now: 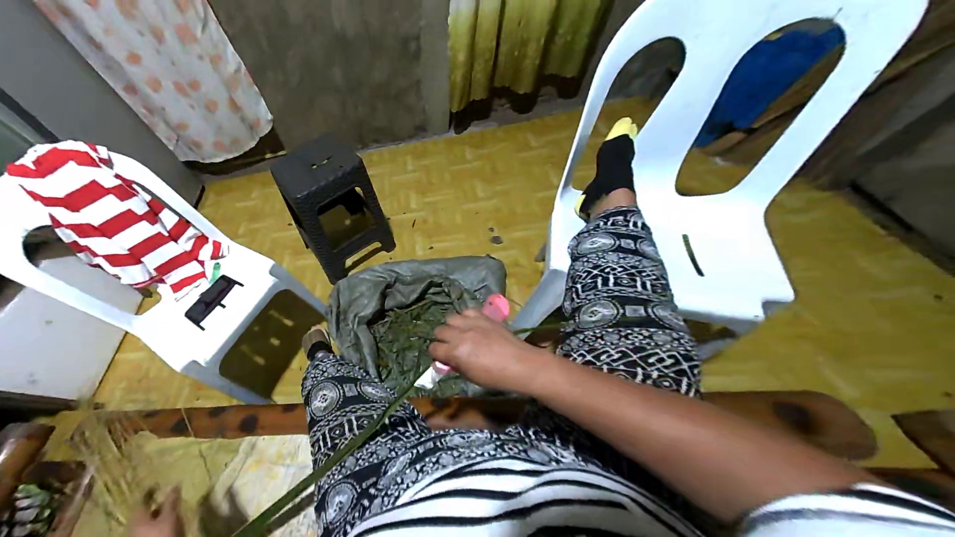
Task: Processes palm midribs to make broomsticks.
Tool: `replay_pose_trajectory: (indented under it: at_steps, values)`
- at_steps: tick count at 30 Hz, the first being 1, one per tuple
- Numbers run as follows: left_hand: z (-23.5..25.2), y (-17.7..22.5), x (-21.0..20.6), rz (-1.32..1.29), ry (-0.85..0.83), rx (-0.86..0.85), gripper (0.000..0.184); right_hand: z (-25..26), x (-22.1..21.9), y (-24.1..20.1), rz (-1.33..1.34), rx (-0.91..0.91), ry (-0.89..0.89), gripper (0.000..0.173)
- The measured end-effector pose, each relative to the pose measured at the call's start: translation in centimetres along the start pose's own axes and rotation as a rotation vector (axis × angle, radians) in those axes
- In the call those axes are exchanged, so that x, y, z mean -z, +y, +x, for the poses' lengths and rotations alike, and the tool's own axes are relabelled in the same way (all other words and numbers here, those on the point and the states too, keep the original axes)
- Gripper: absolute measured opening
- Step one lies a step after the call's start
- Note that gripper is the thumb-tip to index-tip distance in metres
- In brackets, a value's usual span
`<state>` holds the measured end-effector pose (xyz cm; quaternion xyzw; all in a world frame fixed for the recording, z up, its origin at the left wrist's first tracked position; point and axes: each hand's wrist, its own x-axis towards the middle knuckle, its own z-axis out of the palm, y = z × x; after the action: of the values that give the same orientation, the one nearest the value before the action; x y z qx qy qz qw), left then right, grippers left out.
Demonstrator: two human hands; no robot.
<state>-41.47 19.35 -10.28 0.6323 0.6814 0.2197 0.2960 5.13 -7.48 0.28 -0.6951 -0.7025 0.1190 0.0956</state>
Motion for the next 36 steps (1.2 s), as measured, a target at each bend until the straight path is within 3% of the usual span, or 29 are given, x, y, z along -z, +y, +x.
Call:
replay_pose_trajectory:
  at_steps: [3, 6, 9, 12, 15, 18, 22, 24, 27, 29, 30, 32, 36]
  values:
    - [-4.1, 9.9, -5.8, -0.034, -0.458, -0.415, 0.051, 0.6, 0.1, -0.3, -0.005, 0.009, -0.013, 0.016]
    - [-10.2, 17.9, -11.4, 0.015, -0.813, -0.744, 0.066, 0.4, 0.4, -0.1, -0.012, -0.011, 0.013, 0.017]
    - [-15.1, 22.4, -16.0, 0.069, -0.897, -0.977, 0.067, -0.3, 0.8, 0.4, -0.045, -0.053, 0.052, 0.017]
    - [-17.5, 24.7, -18.3, 0.017, -0.801, -1.066, 0.041, -1.6, 1.7, 1.1, -0.05, -0.114, 0.093, 0.026]
    - [-16.6, 26.0, -18.4, -0.018, -0.802, -0.995, 0.038, -3.7, 2.9, 2.5, -0.079, -0.171, 0.306, 0.034]
    - [-14.5, 27.0, -17.6, -0.002, -0.918, -0.718, 0.04, -6.4, 4.4, 4.0, -0.132, -0.18, 0.645, 0.042]
    - [-13.0, 27.3, -17.1, -0.229, -1.065, -0.378, 0.036, -9.3, 3.6, 4.0, -0.241, -0.272, 1.082, 0.034]
    - [-13.0, 27.4, -16.8, -0.299, -1.106, -0.336, 0.035, -9.4, 1.9, 3.0, -0.072, -0.411, 1.003, 0.037]
    - [-13.7, 27.9, -16.5, -0.299, -1.153, -0.289, 0.034, -8.3, 1.3, 2.0, 0.527, -0.681, 0.459, 0.054]
    - [-14.2, 28.4, -16.5, -0.291, -1.159, -0.254, 0.034, -7.7, 1.1, 2.0, 0.632, -0.692, 0.314, 0.058]
    - [-14.3, 28.6, -16.6, -0.288, -1.151, -0.242, 0.035, -7.8, 1.0, 1.6, 0.572, -0.665, 0.394, 0.056]
    - [-14.3, 29.0, -16.9, -0.274, -1.117, -0.231, 0.035, -8.4, 1.2, 1.3, 0.34, -0.612, 0.755, 0.051]
    - [-13.8, 29.3, -17.1, -0.216, -1.083, -0.219, 0.036, -12.5, 5.2, 3.1, 0.153, -0.526, 1.266, 0.048]
